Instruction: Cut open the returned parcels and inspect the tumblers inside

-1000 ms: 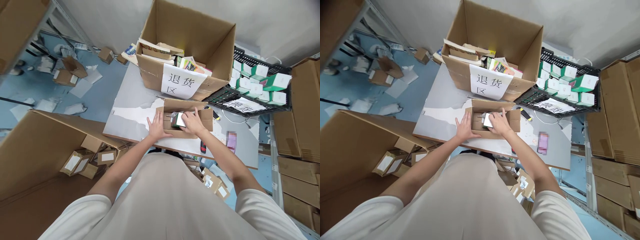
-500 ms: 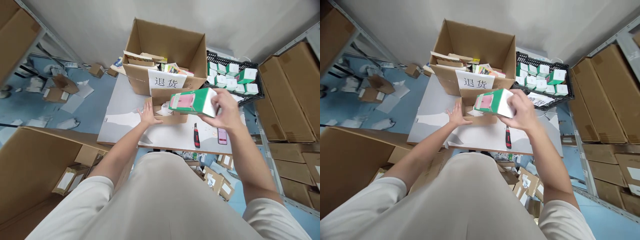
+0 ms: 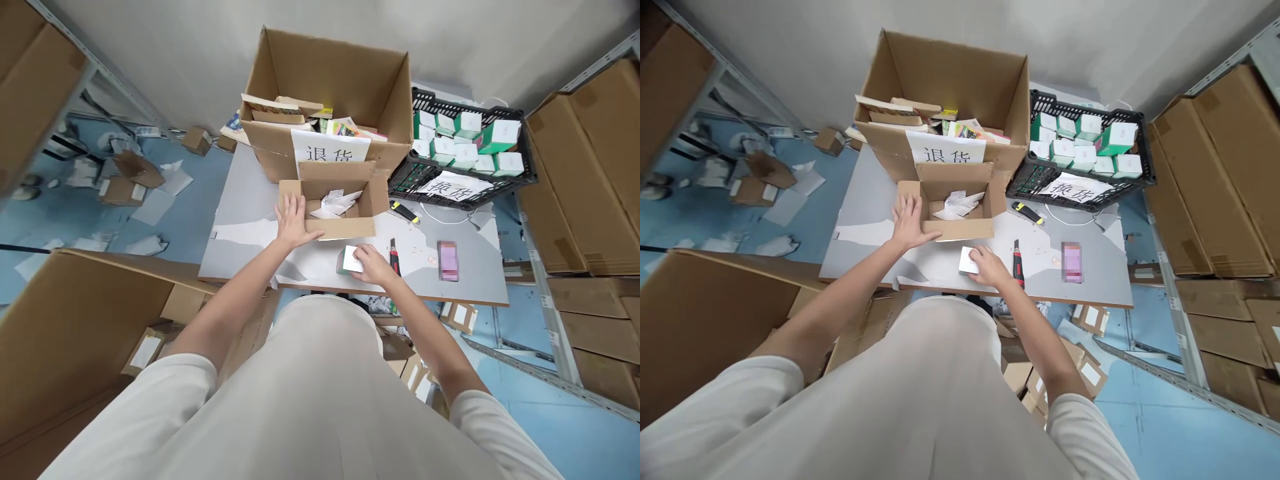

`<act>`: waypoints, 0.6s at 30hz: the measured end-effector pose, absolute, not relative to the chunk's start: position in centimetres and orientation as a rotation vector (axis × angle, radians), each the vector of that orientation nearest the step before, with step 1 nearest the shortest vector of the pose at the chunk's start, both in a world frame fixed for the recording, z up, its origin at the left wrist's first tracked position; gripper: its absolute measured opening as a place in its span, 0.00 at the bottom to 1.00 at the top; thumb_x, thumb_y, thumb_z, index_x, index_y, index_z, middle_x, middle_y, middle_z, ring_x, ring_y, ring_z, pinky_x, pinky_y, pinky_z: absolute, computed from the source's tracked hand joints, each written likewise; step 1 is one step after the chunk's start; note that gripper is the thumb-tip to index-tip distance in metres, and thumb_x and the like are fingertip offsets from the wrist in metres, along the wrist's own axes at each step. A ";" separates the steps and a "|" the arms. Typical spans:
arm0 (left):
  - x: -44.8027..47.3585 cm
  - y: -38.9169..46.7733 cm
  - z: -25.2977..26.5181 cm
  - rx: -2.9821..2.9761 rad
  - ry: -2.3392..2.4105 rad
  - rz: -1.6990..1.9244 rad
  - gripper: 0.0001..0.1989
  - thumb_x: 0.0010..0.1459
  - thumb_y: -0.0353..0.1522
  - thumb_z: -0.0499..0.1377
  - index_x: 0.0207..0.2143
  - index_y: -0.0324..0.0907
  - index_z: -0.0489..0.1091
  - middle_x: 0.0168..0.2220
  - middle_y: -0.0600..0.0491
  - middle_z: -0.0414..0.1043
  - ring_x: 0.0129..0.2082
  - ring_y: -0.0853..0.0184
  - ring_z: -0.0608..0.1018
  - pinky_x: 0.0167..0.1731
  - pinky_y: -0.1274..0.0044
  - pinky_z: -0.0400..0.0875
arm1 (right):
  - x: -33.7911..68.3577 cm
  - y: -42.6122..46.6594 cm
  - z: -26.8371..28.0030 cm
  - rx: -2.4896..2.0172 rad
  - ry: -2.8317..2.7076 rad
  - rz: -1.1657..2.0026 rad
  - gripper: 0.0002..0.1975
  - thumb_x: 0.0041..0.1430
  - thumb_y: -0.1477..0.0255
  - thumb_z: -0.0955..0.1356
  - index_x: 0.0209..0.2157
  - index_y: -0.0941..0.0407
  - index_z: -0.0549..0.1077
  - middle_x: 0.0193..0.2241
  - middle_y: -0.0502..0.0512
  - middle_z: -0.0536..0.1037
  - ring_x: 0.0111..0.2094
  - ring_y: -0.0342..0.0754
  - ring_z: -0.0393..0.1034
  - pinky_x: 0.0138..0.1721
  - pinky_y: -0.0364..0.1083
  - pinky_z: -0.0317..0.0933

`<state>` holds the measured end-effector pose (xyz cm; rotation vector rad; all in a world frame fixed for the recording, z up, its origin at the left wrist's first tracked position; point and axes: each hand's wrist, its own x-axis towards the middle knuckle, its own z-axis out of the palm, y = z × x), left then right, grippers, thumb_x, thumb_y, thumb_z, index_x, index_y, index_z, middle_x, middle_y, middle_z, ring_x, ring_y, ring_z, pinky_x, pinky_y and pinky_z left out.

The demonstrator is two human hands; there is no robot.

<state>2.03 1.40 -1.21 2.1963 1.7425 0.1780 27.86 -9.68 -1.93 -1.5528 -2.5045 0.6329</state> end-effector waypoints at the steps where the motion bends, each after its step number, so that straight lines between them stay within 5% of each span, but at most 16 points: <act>1: 2.0 0.1 -1.1 2.216 1.734 0.249 0.57 0.48 0.55 0.60 0.69 0.34 0.39 0.70 0.35 0.31 0.69 0.42 0.34 0.62 0.47 0.32 | 27.9 -9.5 -2.1 -1.546 -2.483 0.656 0.18 0.48 0.69 0.73 0.39 0.54 0.64 0.48 0.64 0.69 0.50 0.60 0.63 0.48 0.57 0.63; 6: 4.1 -7.5 -2.5 2.220 1.204 0.453 0.42 0.52 0.50 0.60 0.65 0.43 0.53 0.63 0.41 0.60 0.66 0.52 0.59 0.64 0.60 0.53 | 29.0 -10.0 -2.3 -1.394 -2.325 0.767 0.30 0.47 0.61 0.75 0.48 0.56 0.61 0.54 0.69 0.64 0.56 0.63 0.59 0.54 0.60 0.59; 11: 8.2 -8.6 -5.1 1.927 1.124 0.494 0.59 0.37 0.45 0.72 0.66 0.38 0.46 0.64 0.37 0.55 0.63 0.50 0.63 0.59 0.62 0.62 | 29.4 -10.8 -2.3 -1.412 -2.130 0.850 0.29 0.52 0.60 0.72 0.50 0.55 0.60 0.52 0.67 0.66 0.55 0.60 0.62 0.52 0.60 0.62; 18: 9.9 -7.1 -5.5 1.899 1.121 0.511 0.44 0.38 0.45 0.71 0.55 0.39 0.59 0.53 0.42 0.68 0.53 0.54 0.73 0.51 0.65 0.69 | 29.4 -11.0 -0.4 -1.662 -2.153 0.780 0.30 0.50 0.64 0.73 0.53 0.55 0.62 0.56 0.66 0.64 0.57 0.62 0.60 0.52 0.61 0.62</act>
